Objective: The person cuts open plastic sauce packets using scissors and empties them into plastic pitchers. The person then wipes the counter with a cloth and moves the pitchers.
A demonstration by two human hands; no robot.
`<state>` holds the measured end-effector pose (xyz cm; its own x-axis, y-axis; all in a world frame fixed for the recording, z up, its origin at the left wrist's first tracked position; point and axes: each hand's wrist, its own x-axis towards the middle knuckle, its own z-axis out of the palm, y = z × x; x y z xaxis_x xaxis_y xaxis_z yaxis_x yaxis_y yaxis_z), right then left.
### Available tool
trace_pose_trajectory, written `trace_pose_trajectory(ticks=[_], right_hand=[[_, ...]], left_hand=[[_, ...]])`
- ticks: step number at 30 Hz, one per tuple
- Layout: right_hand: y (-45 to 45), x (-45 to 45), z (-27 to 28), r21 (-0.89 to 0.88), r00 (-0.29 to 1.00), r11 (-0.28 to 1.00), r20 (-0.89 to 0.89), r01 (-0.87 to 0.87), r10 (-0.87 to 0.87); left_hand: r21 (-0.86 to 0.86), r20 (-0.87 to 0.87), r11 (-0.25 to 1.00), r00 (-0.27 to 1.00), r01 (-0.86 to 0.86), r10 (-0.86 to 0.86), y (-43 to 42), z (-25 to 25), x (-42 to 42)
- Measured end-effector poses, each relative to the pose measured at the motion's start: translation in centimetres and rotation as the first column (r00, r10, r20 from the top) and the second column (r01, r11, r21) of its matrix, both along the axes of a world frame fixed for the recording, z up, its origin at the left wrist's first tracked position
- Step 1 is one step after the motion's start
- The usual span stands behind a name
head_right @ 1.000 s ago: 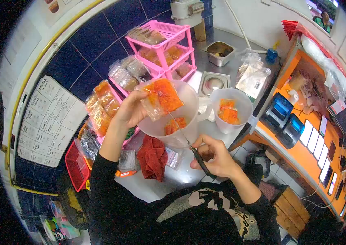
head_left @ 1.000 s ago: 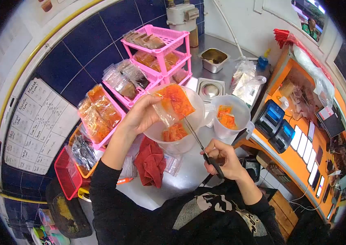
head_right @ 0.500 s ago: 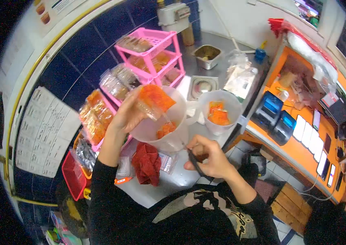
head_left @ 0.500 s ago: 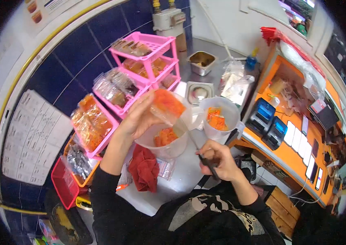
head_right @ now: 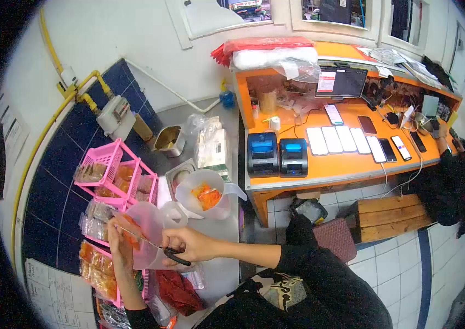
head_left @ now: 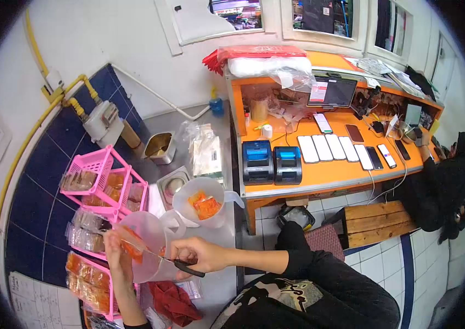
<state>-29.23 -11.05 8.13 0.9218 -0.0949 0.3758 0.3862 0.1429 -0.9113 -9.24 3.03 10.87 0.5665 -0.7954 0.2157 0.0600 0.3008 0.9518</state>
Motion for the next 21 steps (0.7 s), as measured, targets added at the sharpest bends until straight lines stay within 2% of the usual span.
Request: trace_pose_trajectory(ticks=[1,3,4,5,7,10,13,15,17,18,20,21], right_hand=[[-0.2,0.0,0.2,-0.016,1.0,1.0,-0.013,-0.013,0.013],[-0.4,0.1,0.2,-0.03,1.0,0.999,-0.012,-0.012,0.011],[-0.6,0.3,-0.1,-0.029,1.0,0.999,-0.009,-0.03,0.03],[-0.6,0.4,-0.3,-0.028,0.999,0.999,-0.001,-0.042,0.042],[-0.6,0.5,-0.4,-0.041,1.0,0.999,-0.016,-0.001,0.001],[-0.6,-0.1,0.1,-0.075,0.998,0.997,-0.051,0.027,-0.031],[-0.6,-0.6,0.5,-0.071,0.997,0.997,-0.082,0.007,-0.013],[-0.7,-0.7,0.4,-0.128,0.996,0.992,-0.086,-0.004,-0.007],[-0.7,-1.0,0.3,-0.178,0.998,0.984,-0.058,0.029,-0.039],[-0.7,-1.2,0.2,-0.228,0.997,0.972,-0.035,0.063,-0.073],[-0.9,-1.5,0.0,-0.227,0.996,0.972,-0.058,0.053,-0.068],[-0.9,-1.6,-0.2,-0.225,0.995,0.974,-0.086,0.039,-0.06]], left_hand=[[0.001,0.009,1.0,1.0,0.005,-0.005,0.1,0.1,0.0],[0.052,0.133,0.998,0.991,-0.033,0.025,0.2,0.2,-0.4],[0.037,0.026,0.999,1.0,-0.018,0.017,0.1,1.2,-1.5],[0.039,0.045,0.999,0.999,0.005,-0.007,0.4,0.6,-0.8],[0.114,0.066,0.992,0.997,-0.054,0.046,1.6,-1.5,1.4],[0.056,0.092,0.998,0.996,0.01,-0.015,1.2,-0.5,0.0],[0.096,0.104,0.992,0.991,0.077,-0.087,0.9,1.2,-1.3],[0.081,0.058,0.994,0.995,0.072,-0.077,1.2,0.2,0.8],[0.072,0.091,0.968,0.965,0.24,-0.246,1.6,-0.9,3.2],[0.073,0.096,0.968,0.964,0.241,-0.247,1.4,-1.1,3.4],[0.201,0.073,0.954,0.968,0.223,-0.242,1.1,-1.4,3.9],[0.203,0.076,0.953,0.967,0.225,-0.244,0.7,-0.4,2.3]])
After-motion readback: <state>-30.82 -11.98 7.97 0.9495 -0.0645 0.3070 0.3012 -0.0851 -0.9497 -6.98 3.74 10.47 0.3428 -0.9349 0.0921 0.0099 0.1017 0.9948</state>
